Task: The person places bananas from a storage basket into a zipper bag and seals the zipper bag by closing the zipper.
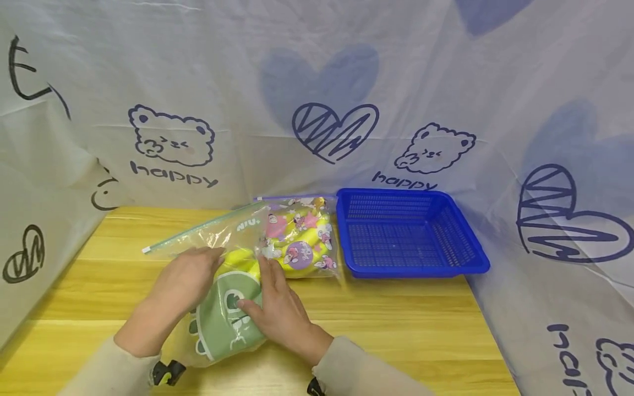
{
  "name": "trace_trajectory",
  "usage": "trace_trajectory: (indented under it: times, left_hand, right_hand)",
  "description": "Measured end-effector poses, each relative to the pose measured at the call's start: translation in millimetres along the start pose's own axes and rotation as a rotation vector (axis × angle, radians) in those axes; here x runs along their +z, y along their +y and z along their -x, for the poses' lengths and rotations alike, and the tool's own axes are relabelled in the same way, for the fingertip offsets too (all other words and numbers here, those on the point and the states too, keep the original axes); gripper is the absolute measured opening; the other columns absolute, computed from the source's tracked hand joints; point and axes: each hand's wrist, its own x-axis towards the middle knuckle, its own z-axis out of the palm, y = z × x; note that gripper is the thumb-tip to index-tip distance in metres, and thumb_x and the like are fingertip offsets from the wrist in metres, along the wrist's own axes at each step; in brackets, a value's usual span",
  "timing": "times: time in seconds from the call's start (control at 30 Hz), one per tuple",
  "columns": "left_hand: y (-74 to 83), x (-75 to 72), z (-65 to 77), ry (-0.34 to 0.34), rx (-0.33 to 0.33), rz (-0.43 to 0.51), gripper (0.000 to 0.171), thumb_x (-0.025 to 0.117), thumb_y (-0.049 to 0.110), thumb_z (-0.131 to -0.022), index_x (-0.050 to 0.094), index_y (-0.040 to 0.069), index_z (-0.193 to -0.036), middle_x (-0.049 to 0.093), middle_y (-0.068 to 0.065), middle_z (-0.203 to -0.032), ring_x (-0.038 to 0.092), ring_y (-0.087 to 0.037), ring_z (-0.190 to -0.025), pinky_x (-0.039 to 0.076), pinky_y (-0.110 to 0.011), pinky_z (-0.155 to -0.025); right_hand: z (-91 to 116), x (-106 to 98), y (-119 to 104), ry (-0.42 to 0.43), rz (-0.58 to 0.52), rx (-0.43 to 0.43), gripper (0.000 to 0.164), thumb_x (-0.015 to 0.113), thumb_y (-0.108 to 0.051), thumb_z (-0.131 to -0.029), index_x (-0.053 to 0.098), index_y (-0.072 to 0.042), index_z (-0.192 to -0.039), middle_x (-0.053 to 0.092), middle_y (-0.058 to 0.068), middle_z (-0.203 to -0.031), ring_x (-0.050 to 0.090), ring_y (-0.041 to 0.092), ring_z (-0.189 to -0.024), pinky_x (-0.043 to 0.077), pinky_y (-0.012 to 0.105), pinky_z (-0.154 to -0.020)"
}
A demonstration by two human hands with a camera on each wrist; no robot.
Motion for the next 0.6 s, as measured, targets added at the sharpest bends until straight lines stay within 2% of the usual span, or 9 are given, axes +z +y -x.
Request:
trace_trajectory:
  times: [0.1,0.23,0.3,0.4,0.53,0.6]
  left_hand:
    - [-15.2,3.0,0.8,0.022,0.007,-0.025,0.034,0.057,0.016,-0.107,0.067,-0.001,-0.135,0.071,-0.026,-0.129,0.06,-0.046,-0.132,0.035,-0.061,-0.12]
    - [-21.5,10.7,2.8,0.075,-0.004,-0.029,0.041,0.061,0.019,-0.106,0.062,-0.001,-0.141,0.064,-0.031,-0.136,0.053,-0.053,-0.136,0.033,-0.066,-0.12]
    - [-18.4,12.1,8.1,0.085,-0.038,-0.029,0.05,0.065,0.024,-0.104,0.057,0.0,-0.147,0.058,-0.034,-0.142,0.047,-0.058,-0.139,0.032,-0.072,-0.117]
    - [-7.3,11.2,20.1,0.07,-0.087,-0.018,0.065,0.071,0.032,-0.1,0.05,-0.001,-0.152,0.049,-0.037,-0.149,0.037,-0.065,-0.142,0.029,-0.082,-0.11]
    - [8.5,10.8,36.8,0.019,-0.09,0.0,0.075,0.074,0.04,-0.097,0.048,-0.002,-0.153,0.045,-0.037,-0.153,0.035,-0.067,-0.143,0.029,-0.086,-0.106]
    - [12.8,11.8,45.5,-0.033,-0.096,0.019,0.08,0.075,0.045,-0.096,0.046,-0.002,-0.154,0.042,-0.038,-0.155,0.032,-0.069,-0.143,0.029,-0.088,-0.103]
  right_hand:
    - [0,8,-5,-0.011,0.047,-0.053,0.09,0.067,-0.052,-0.1,0.024,-0.009,-0.167,0.026,0.024,-0.17,0.054,0.044,-0.139,0.051,0.056,-0.107]
    - [6,10,-8,-0.107,0.055,-0.057,0.103,0.069,-0.063,-0.094,0.019,-0.015,-0.169,0.014,0.019,-0.175,0.041,0.043,-0.151,0.045,0.056,-0.114]
    - [7,10,-8,-0.144,0.072,-0.061,0.106,0.071,-0.062,-0.092,0.015,-0.017,-0.17,0.011,0.019,-0.176,0.04,0.043,-0.151,0.046,0.056,-0.113]
    - [6,10,-6,-0.154,0.101,-0.069,0.1,0.069,-0.056,-0.096,0.015,-0.016,-0.17,0.017,0.02,-0.174,0.047,0.042,-0.147,0.051,0.054,-0.109]
    - [0,8,-2,-0.133,0.14,-0.085,0.08,0.061,-0.047,-0.104,0.027,-0.012,-0.167,0.03,0.022,-0.169,0.05,0.04,-0.145,0.05,0.053,-0.11]
    - [-2,6,-1,-0.12,0.167,-0.107,0.072,0.059,-0.046,-0.106,0.035,-0.012,-0.164,0.036,0.022,-0.167,0.049,0.04,-0.146,0.048,0.054,-0.113]
